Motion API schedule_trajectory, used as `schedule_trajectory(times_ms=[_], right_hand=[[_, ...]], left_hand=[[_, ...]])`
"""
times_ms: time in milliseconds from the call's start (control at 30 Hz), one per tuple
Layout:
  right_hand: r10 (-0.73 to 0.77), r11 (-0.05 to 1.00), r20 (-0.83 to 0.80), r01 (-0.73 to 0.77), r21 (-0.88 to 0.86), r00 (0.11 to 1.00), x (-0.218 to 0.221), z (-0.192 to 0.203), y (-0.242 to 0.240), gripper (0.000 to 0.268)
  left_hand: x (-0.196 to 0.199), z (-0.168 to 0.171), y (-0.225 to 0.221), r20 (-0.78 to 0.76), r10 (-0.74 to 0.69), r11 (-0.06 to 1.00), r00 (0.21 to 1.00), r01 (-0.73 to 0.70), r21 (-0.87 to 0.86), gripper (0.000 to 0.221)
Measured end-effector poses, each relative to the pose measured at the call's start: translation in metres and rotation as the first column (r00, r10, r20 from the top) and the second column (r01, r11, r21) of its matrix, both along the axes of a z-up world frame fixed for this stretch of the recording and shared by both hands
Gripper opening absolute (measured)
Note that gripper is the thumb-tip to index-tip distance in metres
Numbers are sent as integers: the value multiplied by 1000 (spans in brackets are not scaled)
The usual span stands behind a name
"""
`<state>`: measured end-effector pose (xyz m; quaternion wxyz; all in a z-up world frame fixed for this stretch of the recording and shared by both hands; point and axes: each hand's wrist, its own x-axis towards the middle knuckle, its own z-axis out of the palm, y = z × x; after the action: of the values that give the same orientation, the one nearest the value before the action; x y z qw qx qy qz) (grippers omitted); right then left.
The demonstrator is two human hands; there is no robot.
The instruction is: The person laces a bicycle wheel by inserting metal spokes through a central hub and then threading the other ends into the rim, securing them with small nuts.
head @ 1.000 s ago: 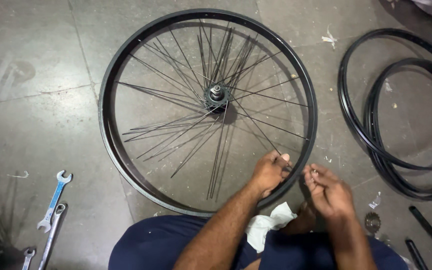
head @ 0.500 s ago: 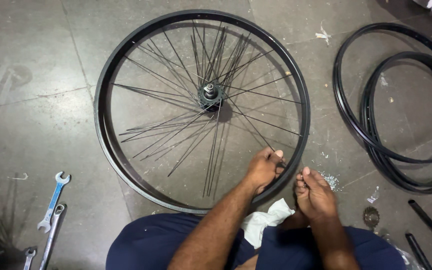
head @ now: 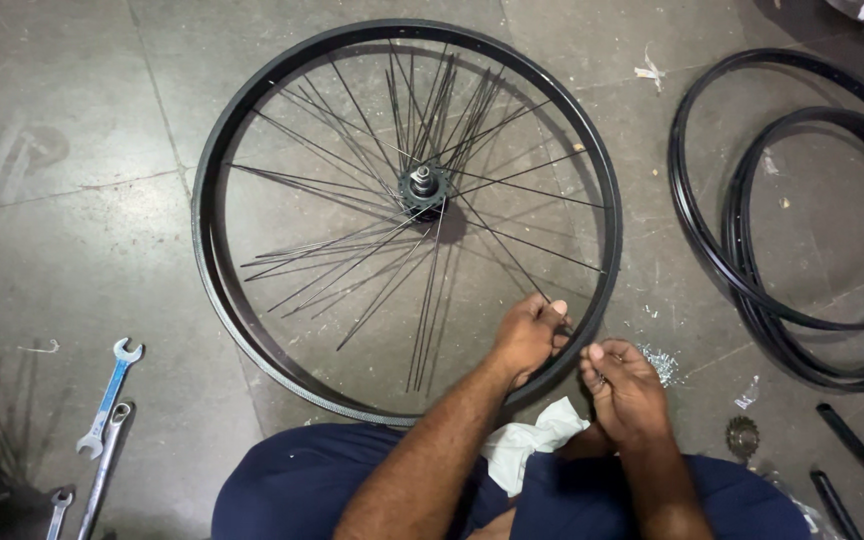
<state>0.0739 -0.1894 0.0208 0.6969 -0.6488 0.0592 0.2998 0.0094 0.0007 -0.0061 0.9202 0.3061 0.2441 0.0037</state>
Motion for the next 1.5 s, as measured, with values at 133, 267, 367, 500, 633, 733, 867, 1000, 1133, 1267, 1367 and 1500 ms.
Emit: schedule_trajectory(times_ms=[133,267,367,500,633,733,867,1000,1133,1267,1367,1500], right_hand=[[-17,999,12,17,-28,1000,0,7,3,15],[-22,1000,17,21,3,1000,1,9,4,17],[-38,999,24,39,-38,999,1,8,5,16],[-28,999,87,29,-14,996,3,6,7,16],[-44,998,85,47,-30,995,7,1,10,18],[-40,999,79,40,7,996,6,-5,12,20],[-13,998,73,9,60,997,4,-10,11,20],[-54,998,147,47,52,988,0,-17,15,21],[-57,998,172,56,10,983,-3,-16,17,22],[-58,998,191,55,20,980,-5,-12,21,22],[-43,999,245,48,-12,968,-8,-7,28,22],[-25,999,257,34,-28,966,-10,-2,32,21]], left_hand=[[0,-2,0,-19,-13,1000,1000,14,24,24],[2,-5,-3,22,-1,1000,1000,1,4,24],[2,-7,-4,37,15,999,999,-17,39,24],[0,0,0,13,9,1000,1000,-9,1,24],[-4,4,4,8,-3,997,1000,2,83,27],[-4,6,5,16,1,992,1000,-3,126,28],[-5,7,4,6,5,997,1000,-5,71,26],[-4,6,3,-8,20,998,1000,-20,57,26],[-3,3,2,-18,4,995,1000,-2,101,26],[-3,3,2,6,4,998,1000,-5,59,27],[-5,5,3,6,4,999,1000,-4,40,27],[-4,3,2,-8,5,999,1000,-4,50,26]])
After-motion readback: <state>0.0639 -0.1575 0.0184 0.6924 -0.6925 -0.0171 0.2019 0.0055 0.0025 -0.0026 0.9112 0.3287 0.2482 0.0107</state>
